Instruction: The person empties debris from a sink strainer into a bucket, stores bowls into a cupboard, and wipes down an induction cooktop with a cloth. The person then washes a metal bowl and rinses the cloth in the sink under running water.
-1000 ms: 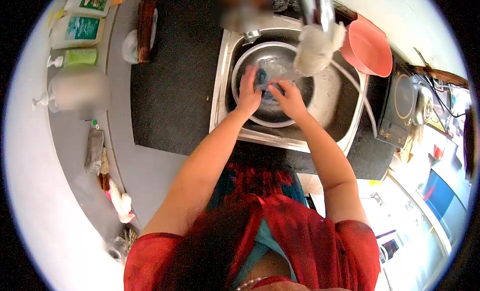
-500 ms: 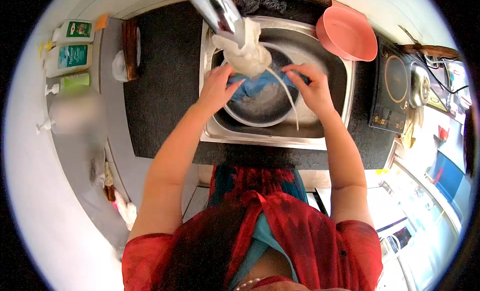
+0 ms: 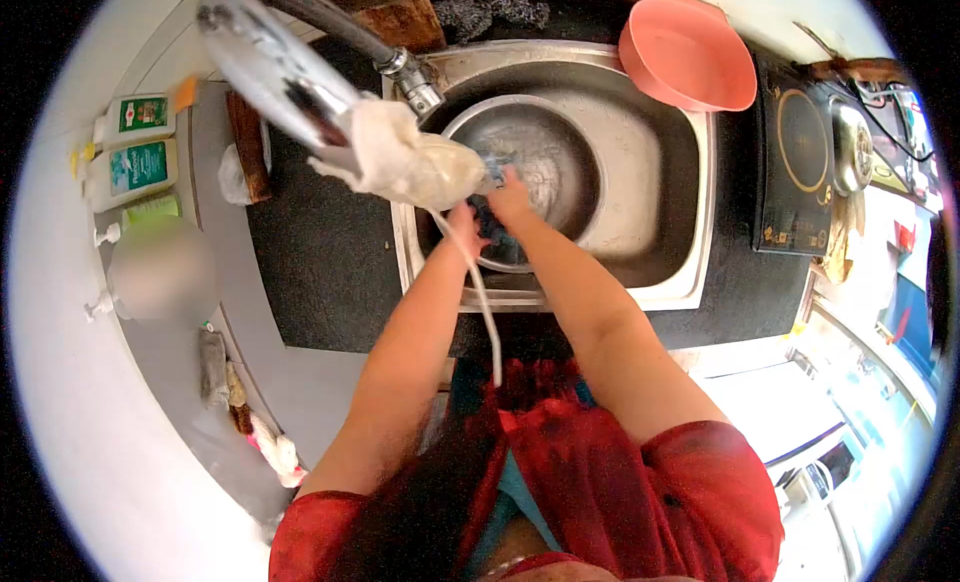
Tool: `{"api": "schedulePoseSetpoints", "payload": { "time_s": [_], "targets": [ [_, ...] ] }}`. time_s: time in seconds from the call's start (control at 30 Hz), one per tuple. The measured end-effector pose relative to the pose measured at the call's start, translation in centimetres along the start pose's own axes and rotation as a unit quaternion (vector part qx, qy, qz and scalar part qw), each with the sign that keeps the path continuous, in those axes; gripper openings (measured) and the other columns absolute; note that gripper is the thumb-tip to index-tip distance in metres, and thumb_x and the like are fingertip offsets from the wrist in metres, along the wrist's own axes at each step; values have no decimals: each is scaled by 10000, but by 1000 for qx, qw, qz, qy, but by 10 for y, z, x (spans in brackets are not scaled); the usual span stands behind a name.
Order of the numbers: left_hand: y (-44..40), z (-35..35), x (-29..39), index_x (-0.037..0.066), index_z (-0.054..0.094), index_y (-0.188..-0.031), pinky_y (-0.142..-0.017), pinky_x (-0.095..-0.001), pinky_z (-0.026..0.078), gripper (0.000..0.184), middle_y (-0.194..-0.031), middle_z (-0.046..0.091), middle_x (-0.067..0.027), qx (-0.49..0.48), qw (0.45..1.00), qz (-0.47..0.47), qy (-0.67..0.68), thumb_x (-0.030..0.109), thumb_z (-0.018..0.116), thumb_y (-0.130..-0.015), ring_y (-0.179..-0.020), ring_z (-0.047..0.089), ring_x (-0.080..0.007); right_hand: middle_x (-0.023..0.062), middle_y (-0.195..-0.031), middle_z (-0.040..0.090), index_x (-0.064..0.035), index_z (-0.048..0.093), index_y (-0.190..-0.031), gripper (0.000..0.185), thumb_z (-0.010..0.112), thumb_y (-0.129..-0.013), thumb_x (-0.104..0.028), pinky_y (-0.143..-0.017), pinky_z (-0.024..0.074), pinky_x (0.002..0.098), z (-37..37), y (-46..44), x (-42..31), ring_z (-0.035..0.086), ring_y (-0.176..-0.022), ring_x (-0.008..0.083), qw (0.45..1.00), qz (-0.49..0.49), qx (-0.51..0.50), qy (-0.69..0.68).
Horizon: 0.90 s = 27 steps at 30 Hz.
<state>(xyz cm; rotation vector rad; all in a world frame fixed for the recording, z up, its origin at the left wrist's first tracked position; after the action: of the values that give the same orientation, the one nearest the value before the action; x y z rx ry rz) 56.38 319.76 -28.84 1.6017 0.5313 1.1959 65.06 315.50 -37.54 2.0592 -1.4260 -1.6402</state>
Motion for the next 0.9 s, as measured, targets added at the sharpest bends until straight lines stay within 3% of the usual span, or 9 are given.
{"api": "schedulePoseSetpoints", "payload": {
  "time_s": [0.03, 0.07, 0.13, 0.43, 0.6, 0.7, 0.73, 0.83, 0.9],
  "targets": [
    [0, -3, 4, 88, 421, -1281, -982, -582, 298, 707, -1337, 415, -127, -2, 986, -95, 135, 650, 271, -880, -1262, 348, -328, 256, -1048, 597, -89, 513, -1215, 514, 624, -795, -363, -867, 447, 419, -7, 32, -34, 576, -1000, 382, 991, -49, -15, -127],
    [-20, -15, -4, 94, 444, -1259, -967, -550, 353, 651, -1280, 473, -115, -144, 967, -56, 203, 613, 280, -901, -1179, 451, -317, 225, -1028, 610, -81, 558, -1146, 457, 630, -791, -359, -821, 460, 405, -10, 54, -54, 592, -959, 364, 988, -61, -58, -128],
    [-29, -25, 2, 93, 448, -1254, -965, -546, 359, 633, -1270, 480, -116, -205, 938, -40, 276, 598, 288, -906, -1165, 462, -314, 191, -928, 629, -64, 612, -1043, 376, 632, -791, -342, -730, 480, 382, 4, 90, -70, 614, -842, 349, 972, -162, -72, -154],
    [-11, 2, 0, 89, 466, -1232, -958, -527, 388, 555, -1226, 510, -119, -180, 944, -21, 276, 530, 321, -928, -1101, 514, -301, 164, -788, 646, -137, 668, -836, 329, 563, -774, -443, -659, 494, 438, -44, 92, -116, 627, -748, 352, 957, -272, 73, 64],
    [-3, 6, -1, 78, 416, -1290, -941, -492, 390, 466, -1276, 460, -143, -129, 969, 18, 212, 353, 480, -920, -1168, 459, -265, 158, -1016, 602, -136, 598, -978, 321, 523, -847, -419, -710, 494, 462, -81, 0, -47, 600, -887, 339, 962, -106, 135, 212],
    [10, -6, 14, 111, 308, -1365, -1018, -543, 330, 454, -1447, 215, -159, 11, 985, 10, 175, 305, 397, -964, -1333, 249, -272, 159, -1244, 472, -158, 507, -1180, 417, 513, -864, -431, -760, 486, 502, -94, 0, -18, 541, -1066, 334, 949, -58, 165, 261],
    [-16, -20, -3, 198, 152, -1448, -1038, -559, 272, 579, -1507, 55, -121, -53, 977, -22, 204, 279, 434, -949, -1393, 75, -257, 152, -1290, 430, -161, 475, -1227, 447, 522, -866, -420, -777, 482, 509, -94, 4, -12, 519, -1104, 333, 948, -38, 163, 270],
    [-18, -8, -11, 232, 108, -1464, -1053, -566, 220, 655, -1522, 35, -86, -45, 997, -31, -53, 265, 484, -929, -1396, 70, -270, 203, -1268, 399, -192, 391, -1308, 515, 535, -861, -404, -845, 453, 506, -62, 24, 3, 511, -1083, 368, 955, 30, -28, 293],
    [-12, 5, -5, 215, 124, -1461, -1081, -517, 196, 724, -1516, 95, -92, -15, 973, 82, -217, 184, 557, -881, -1380, 141, -301, 173, -1338, 328, -201, 331, -1353, 586, 582, -844, -347, -933, 379, 534, -75, 34, -16, 404, -1196, 362, 931, 45, -76, 355]
  ]
}}
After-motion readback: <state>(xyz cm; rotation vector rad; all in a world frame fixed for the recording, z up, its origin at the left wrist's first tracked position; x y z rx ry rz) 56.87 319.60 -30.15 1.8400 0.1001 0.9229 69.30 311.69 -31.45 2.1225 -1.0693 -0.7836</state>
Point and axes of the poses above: each hand's wrist, its own y-axis away from the middle knuckle, its own z-axis out of the palm, x = y × z, the point moved 3 cm from there along -y, towards the middle knuckle
